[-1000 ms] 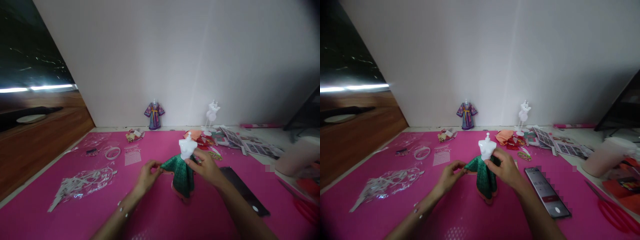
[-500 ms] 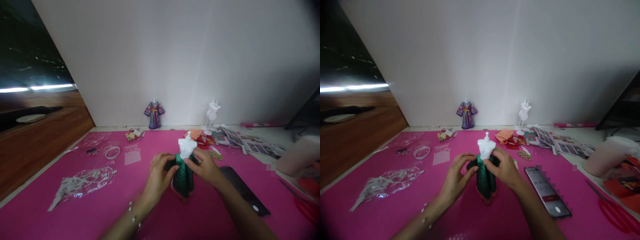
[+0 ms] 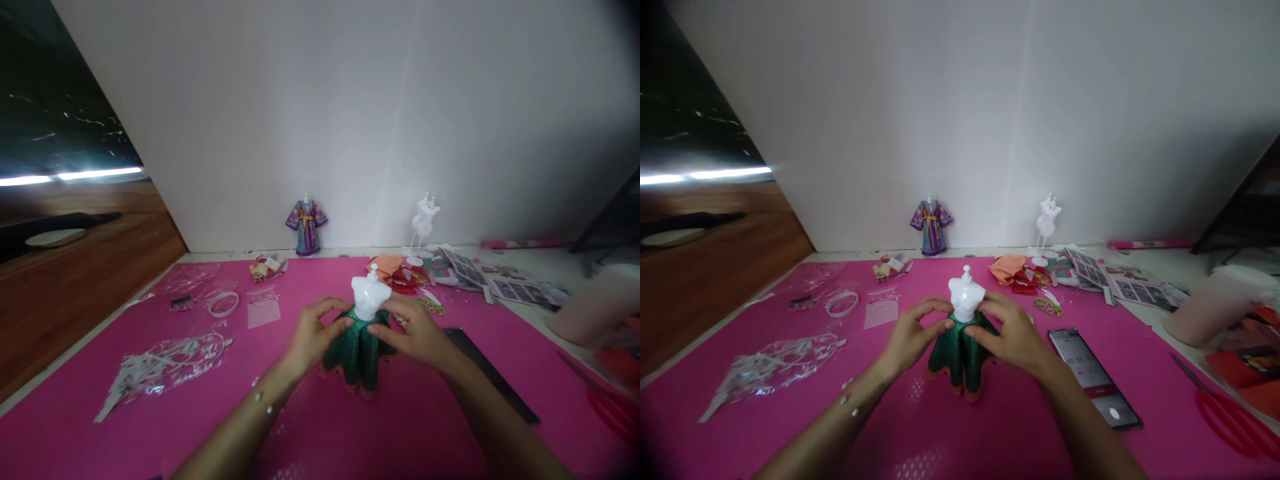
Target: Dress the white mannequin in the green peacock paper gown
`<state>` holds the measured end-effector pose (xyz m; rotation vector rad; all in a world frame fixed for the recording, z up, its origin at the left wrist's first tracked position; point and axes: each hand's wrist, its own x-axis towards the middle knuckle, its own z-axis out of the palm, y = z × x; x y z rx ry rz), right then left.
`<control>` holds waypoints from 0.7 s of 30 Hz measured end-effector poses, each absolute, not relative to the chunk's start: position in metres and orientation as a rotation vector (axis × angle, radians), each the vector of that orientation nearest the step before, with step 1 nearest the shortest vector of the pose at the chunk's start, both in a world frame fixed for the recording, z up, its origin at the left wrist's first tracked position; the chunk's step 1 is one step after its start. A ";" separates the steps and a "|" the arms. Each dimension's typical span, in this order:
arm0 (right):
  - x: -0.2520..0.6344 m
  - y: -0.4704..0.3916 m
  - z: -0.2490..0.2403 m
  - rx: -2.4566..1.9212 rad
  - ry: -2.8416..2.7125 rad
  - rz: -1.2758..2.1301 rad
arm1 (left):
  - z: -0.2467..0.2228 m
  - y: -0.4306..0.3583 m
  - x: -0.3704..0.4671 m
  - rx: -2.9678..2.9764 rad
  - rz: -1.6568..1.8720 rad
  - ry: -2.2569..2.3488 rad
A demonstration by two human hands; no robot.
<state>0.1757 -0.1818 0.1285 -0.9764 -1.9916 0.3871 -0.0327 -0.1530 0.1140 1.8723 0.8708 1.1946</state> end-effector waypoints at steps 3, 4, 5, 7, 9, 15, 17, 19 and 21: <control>0.177 -0.181 0.129 -0.982 -1.999 0.424 | 0.115 -0.144 -0.035 1.855 1.149 0.799; 0.177 -0.180 0.129 -0.991 -1.998 0.434 | 0.115 -0.142 -0.035 1.853 1.137 0.780; 0.177 -0.180 0.129 -1.006 -1.990 0.439 | 0.116 -0.140 -0.035 1.854 1.128 0.766; 0.175 -0.181 0.127 -1.050 -1.964 0.438 | 0.117 -0.138 -0.035 1.860 1.109 0.759; 0.174 -0.182 0.124 -1.090 -1.943 0.435 | 0.118 -0.136 -0.034 1.868 1.084 0.776; 0.173 -0.185 0.118 -1.147 -1.926 0.370 | 0.121 -0.131 -0.032 1.882 1.015 0.839; 0.170 -0.187 0.118 -1.168 -1.901 0.353 | 0.122 -0.130 -0.031 1.881 1.010 0.837; 0.166 -0.190 0.117 -1.173 -1.870 0.332 | 0.124 -0.128 -0.028 1.880 1.012 0.833; 0.161 -0.191 0.116 -1.165 -1.834 0.295 | 0.125 -0.128 -0.027 1.878 1.032 0.860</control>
